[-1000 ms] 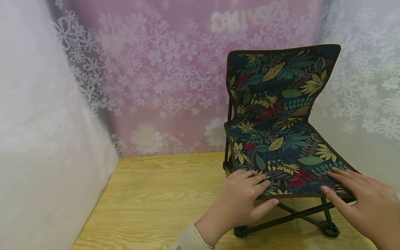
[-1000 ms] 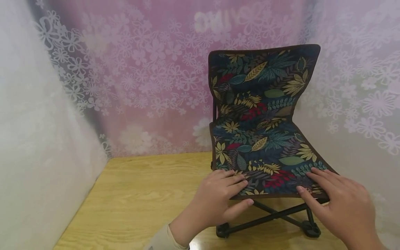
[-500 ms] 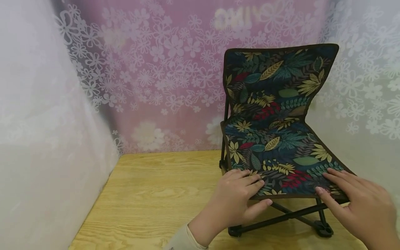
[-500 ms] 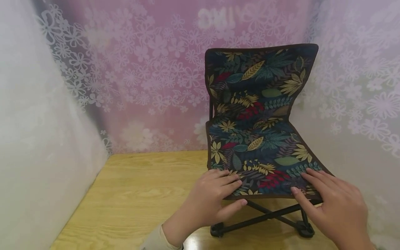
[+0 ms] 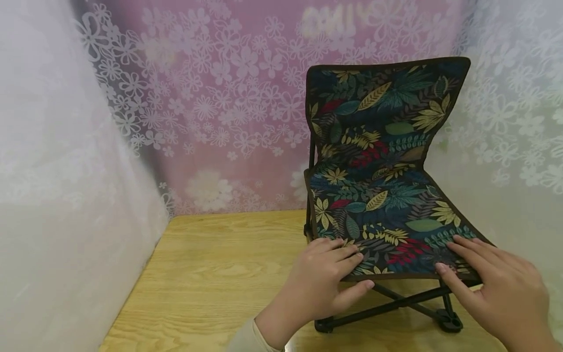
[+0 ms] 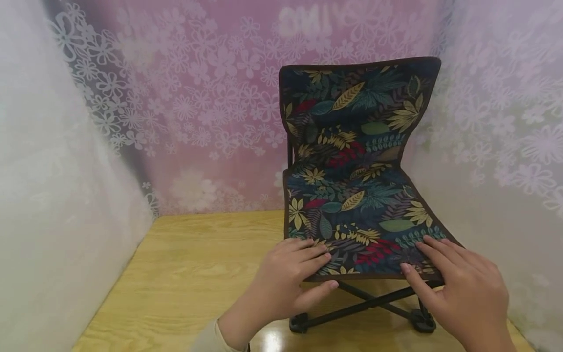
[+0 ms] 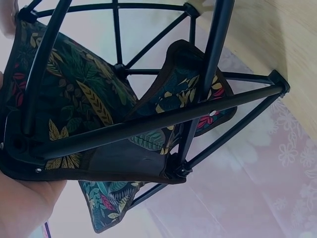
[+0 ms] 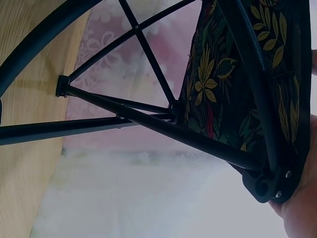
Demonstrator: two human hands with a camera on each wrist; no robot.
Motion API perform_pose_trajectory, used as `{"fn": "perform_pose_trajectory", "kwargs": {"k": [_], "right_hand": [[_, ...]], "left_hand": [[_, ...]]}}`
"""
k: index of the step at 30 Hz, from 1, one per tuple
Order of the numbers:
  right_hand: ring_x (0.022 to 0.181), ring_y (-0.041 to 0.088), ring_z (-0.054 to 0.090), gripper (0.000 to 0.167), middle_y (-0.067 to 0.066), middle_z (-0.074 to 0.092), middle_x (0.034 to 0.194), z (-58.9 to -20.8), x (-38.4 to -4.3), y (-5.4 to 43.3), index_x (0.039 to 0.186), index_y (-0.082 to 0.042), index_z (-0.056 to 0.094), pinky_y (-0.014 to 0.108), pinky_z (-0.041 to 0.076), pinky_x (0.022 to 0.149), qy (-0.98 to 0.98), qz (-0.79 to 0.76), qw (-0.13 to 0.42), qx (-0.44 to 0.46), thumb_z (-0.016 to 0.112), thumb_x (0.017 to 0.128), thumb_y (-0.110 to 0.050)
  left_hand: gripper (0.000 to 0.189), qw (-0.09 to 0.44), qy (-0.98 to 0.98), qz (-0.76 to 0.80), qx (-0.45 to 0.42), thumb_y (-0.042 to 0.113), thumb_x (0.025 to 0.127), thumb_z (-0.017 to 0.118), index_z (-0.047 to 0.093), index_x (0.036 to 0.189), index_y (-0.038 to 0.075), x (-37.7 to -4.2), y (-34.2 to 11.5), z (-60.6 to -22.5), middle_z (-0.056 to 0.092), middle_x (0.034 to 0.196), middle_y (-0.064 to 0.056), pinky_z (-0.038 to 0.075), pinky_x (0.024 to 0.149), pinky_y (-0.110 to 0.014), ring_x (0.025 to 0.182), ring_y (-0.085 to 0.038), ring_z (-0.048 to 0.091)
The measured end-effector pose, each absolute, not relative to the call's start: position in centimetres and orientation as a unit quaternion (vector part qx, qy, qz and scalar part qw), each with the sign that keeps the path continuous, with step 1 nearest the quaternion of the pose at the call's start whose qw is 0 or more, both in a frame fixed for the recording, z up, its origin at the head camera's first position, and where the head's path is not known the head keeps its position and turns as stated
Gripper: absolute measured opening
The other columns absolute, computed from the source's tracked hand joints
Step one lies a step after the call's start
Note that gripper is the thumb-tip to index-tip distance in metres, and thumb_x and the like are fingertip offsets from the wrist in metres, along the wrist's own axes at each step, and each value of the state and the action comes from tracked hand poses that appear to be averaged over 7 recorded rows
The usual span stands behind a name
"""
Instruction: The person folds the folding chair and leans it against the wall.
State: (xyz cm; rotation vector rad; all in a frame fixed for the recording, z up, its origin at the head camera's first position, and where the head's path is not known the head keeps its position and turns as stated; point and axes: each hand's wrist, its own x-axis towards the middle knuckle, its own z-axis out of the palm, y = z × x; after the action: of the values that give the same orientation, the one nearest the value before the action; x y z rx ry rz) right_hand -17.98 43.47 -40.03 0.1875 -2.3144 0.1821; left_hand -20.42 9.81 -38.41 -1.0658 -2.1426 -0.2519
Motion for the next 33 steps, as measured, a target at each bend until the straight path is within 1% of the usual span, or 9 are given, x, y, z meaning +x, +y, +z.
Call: {"fn": "perform_pose_trajectory", "kwargs": {"k": [5,10,15,20,29,30,31,33], "right_hand": [[0.119,0.05,0.065,0.063,0.021,0.073,0.132,-40.1,-18.0,43.6,0.121,-0.005,0.078,0.067,0.046,0.097,-0.91,0.074,0.401,0.078,0.081,0.083,-0.056],[0.119,0.049,0.066,0.062,0.02,0.073,0.132,-40.0,-18.0,43.6,0.121,-0.006,0.078,0.067,0.046,0.097,-0.907,0.075,0.407,0.082,0.081,0.083,-0.055],[0.119,0.049,0.066,0.062,0.02,0.074,0.13,-40.2,-18.1,43.7,0.119,-0.007,0.079,0.067,0.047,0.097,-0.907,0.07,0.405,0.087,0.082,0.081,-0.056],[0.119,0.049,0.066,0.063,0.02,0.074,0.131,-40.2,-18.1,43.9,0.12,-0.006,0.079,0.067,0.047,0.097,-0.908,0.069,0.403,0.089,0.083,0.081,-0.056],[0.119,0.047,0.067,0.063,0.018,0.074,0.132,-40.3,-17.8,44.6,0.122,-0.012,0.081,0.067,0.049,0.097,-0.905,0.06,0.402,0.123,0.085,0.078,-0.057],[0.12,0.047,0.067,0.063,0.018,0.074,0.132,-40.3,-17.9,44.8,0.123,-0.012,0.081,0.066,0.049,0.099,-0.904,0.059,0.402,0.129,0.085,0.078,-0.057],[0.12,0.047,0.067,0.063,0.018,0.074,0.133,-40.4,-17.9,45.0,0.124,-0.013,0.081,0.064,0.048,0.105,-0.904,0.058,0.402,0.135,0.085,0.078,-0.056],[0.122,0.047,0.067,0.064,0.018,0.073,0.135,-40.6,-18.0,45.4,0.128,-0.014,0.079,0.056,0.041,0.12,-0.904,0.056,0.398,0.144,0.084,0.08,-0.056]], "left_hand": [[0.049,0.365,-0.831,-0.096,-0.409,0.061,0.106,0.052,0.079,0.128,0.026,-20.3,10.0,-38.6,0.076,0.131,0.008,0.054,0.111,-0.034,0.127,-0.015,0.07],[0.05,0.36,-0.832,-0.103,-0.408,0.061,0.106,0.053,0.079,0.129,0.025,-20.3,10.0,-38.6,0.076,0.132,0.007,0.053,0.112,-0.035,0.128,-0.015,0.07],[0.051,0.357,-0.833,-0.108,-0.408,0.062,0.106,0.053,0.078,0.13,0.025,-20.3,10.1,-38.8,0.076,0.131,0.007,0.053,0.112,-0.035,0.128,-0.015,0.07],[0.05,0.358,-0.831,-0.11,-0.411,0.062,0.106,0.053,0.078,0.13,0.025,-20.5,10.1,-39.0,0.076,0.132,0.007,0.054,0.111,-0.035,0.128,-0.015,0.07],[0.052,0.351,-0.834,-0.117,-0.41,0.063,0.105,0.054,0.078,0.131,0.025,-20.4,10.1,-39.1,0.075,0.133,0.008,0.053,0.112,-0.036,0.129,-0.014,0.069],[0.052,0.351,-0.834,-0.118,-0.409,0.063,0.105,0.053,0.078,0.131,0.025,-20.3,10.1,-39.1,0.075,0.133,0.008,0.053,0.112,-0.035,0.129,-0.014,0.069],[0.052,0.351,-0.835,-0.118,-0.408,0.063,0.105,0.053,0.078,0.131,0.025,-20.2,10.2,-39.2,0.075,0.133,0.008,0.053,0.112,-0.035,0.129,-0.014,0.069],[0.051,0.355,-0.834,-0.115,-0.406,0.062,0.105,0.053,0.078,0.131,0.025,-20.2,10.3,-39.3,0.075,0.133,0.007,0.054,0.112,-0.036,0.13,-0.014,0.069]]}}
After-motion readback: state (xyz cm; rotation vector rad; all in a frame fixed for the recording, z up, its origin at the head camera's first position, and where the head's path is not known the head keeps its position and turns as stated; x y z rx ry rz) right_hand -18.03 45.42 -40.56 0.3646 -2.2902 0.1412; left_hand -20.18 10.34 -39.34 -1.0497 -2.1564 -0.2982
